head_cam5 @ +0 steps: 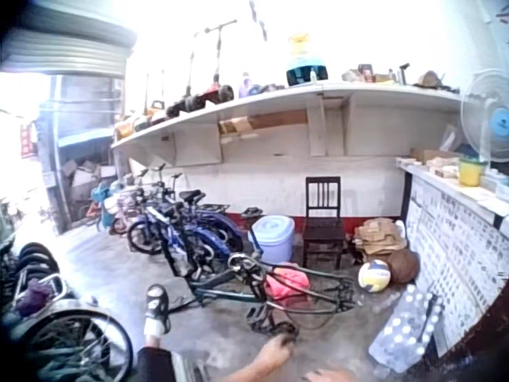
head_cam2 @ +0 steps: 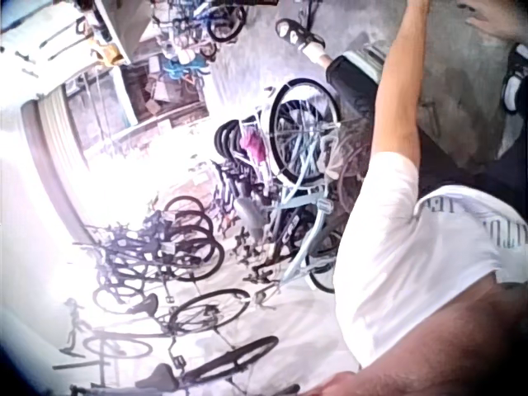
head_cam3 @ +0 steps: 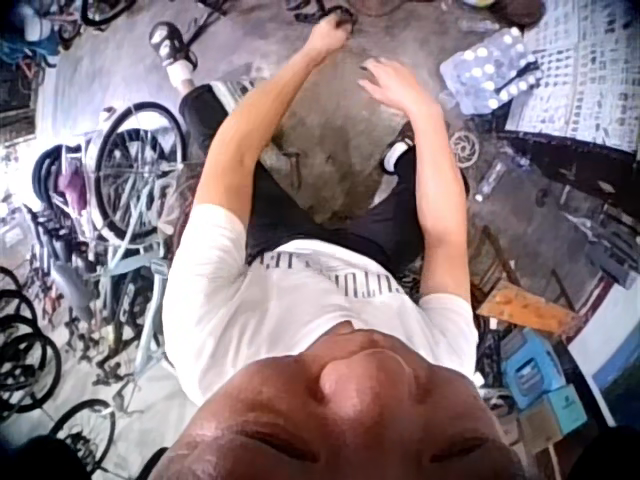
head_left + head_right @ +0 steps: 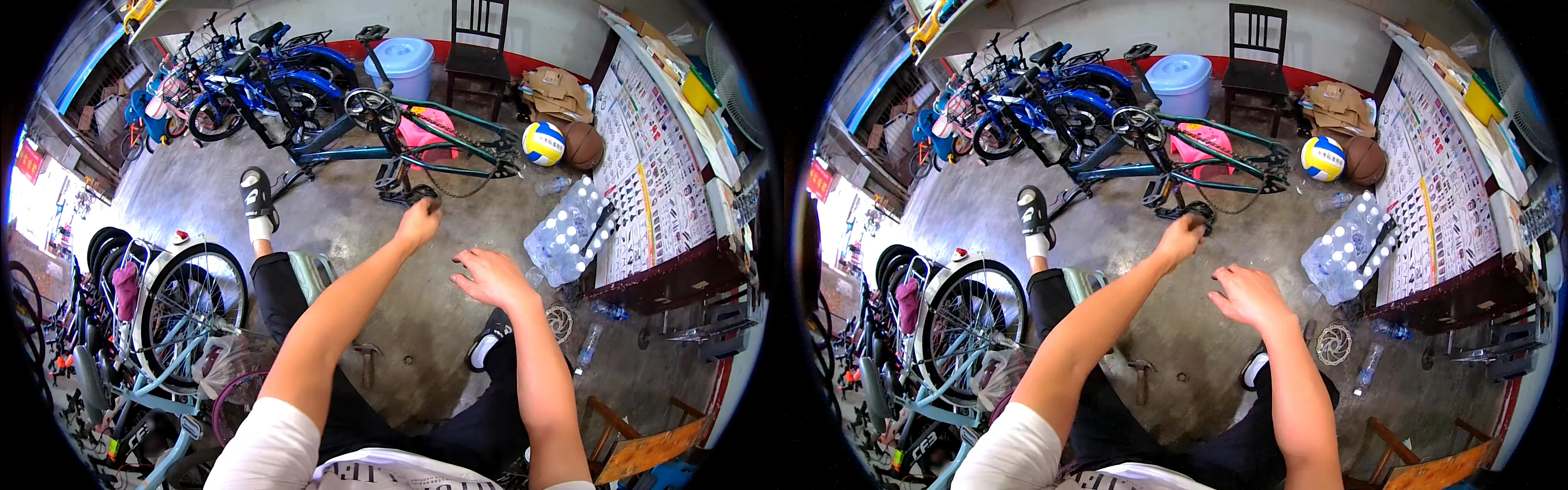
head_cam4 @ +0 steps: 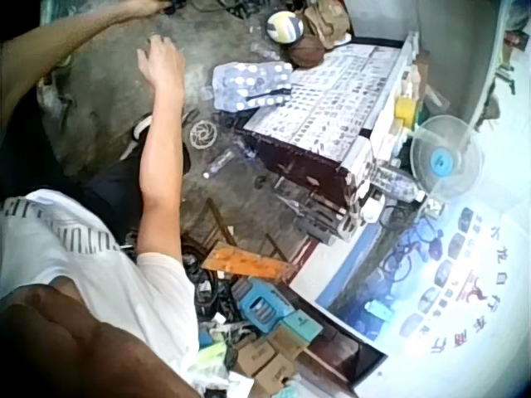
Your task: The person removes a bicycle wheel, then handles a bicycle chain and works on a derailleur by hand.
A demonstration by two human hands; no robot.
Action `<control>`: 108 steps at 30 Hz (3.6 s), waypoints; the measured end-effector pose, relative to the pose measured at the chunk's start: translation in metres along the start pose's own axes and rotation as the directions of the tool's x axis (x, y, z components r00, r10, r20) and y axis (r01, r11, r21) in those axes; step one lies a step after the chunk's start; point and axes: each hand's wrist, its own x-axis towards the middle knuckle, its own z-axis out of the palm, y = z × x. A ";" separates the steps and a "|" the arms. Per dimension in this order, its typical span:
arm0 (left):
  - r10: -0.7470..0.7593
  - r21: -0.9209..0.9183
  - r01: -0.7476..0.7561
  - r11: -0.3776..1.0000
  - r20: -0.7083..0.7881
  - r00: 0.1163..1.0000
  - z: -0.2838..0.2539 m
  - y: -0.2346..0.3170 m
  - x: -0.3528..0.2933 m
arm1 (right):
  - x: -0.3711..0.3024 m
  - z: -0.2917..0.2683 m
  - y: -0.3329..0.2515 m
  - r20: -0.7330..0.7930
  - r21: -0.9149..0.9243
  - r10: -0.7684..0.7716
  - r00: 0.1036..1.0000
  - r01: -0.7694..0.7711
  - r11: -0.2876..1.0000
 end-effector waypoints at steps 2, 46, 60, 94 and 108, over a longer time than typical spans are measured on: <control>-0.175 -0.259 0.193 0.946 0.092 0.980 0.023 0.038 0.046 | -0.009 -0.008 0.018 -0.029 0.004 0.062 0.998 -0.062 0.998; -0.214 0.032 0.243 0.969 -0.375 0.902 -0.041 -0.001 -0.157 | 0.143 0.065 0.000 0.186 0.704 0.309 0.933 -0.346 0.621; -0.193 0.024 0.215 0.976 -0.350 0.917 -0.070 -0.031 -0.228 | 0.092 0.118 -0.071 -0.140 0.388 0.407 0.902 -0.328 0.861; 0.045 0.200 -0.068 0.977 0.116 0.992 -0.112 -0.037 -0.247 | -0.014 0.155 -0.118 0.048 0.963 0.749 0.661 -0.230 0.141; 0.057 0.366 -0.061 0.929 0.022 0.998 -0.130 -0.050 -0.240 | 0.004 0.179 -0.124 -0.047 0.943 0.640 0.767 -0.178 0.282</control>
